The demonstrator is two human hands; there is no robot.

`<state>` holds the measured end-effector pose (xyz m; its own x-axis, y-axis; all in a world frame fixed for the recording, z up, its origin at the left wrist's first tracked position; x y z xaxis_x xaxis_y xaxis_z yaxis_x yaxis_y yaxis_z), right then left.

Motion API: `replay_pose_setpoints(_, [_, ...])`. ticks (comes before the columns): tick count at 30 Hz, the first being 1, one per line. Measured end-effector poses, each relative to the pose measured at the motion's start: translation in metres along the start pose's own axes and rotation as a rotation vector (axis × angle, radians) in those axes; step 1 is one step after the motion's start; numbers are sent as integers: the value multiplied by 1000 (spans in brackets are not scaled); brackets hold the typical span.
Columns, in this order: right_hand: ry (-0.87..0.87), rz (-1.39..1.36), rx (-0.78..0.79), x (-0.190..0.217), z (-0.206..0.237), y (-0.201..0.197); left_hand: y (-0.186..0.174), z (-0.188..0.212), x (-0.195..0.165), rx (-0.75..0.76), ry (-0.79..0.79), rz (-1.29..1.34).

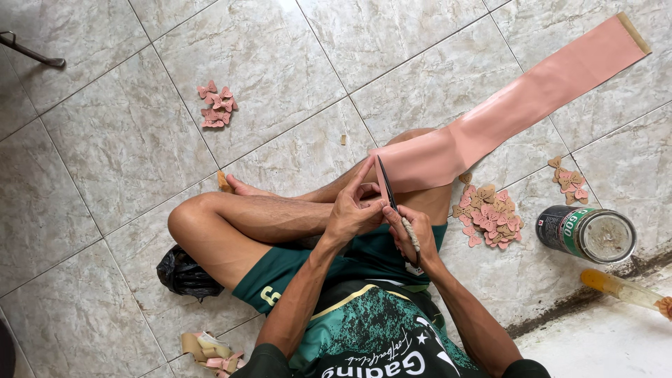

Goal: The person sits on the floor and cuts small decorative flower shapes from a long strip of pink leather-like material using scissors. They fold and pinch each cut shape by hand, place finished shapes on the floor, and gather scattered shapes into piles while continuing to cut more from the strip.

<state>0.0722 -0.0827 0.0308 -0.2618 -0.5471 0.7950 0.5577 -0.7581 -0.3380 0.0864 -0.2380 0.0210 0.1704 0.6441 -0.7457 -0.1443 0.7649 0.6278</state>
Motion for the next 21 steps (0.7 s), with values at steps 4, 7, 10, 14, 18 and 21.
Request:
replay_pose_setpoints(4, [-12,6,-7,0,0,0,3,1,-5,13,24,-49])
replay_pose_setpoints(7, [1,26,-1,0,-3,-1,2,2,-7,14,29,-106])
replay_pose_setpoints(10, [-95,2,12,6,-8,-1,6,1,-12,66,144,-147])
replay_pose_setpoints(14, [-109,-40,17,8,-11,0,6,0,-12,67,127,-147])
replay_pose_setpoints(18, [-119,-15,7,2,-11,0,4,3,-12,62,90,-154])
replay_pose_setpoints(21, [-67,-54,7,-6,-12,2,1,12,-14,10,20,-144])
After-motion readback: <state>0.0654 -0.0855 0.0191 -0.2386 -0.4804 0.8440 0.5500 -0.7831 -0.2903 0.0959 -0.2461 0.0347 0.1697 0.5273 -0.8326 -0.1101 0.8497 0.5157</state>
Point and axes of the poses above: each hand's wrist, its own z-axis away from the middle knuckle, its own y-axis out of the palm, x = y × z, the point moved 5 cm from there along -z, towards the middle knuckle, and after that the axes turned 13 degrees about z, right-handed, at the moved point
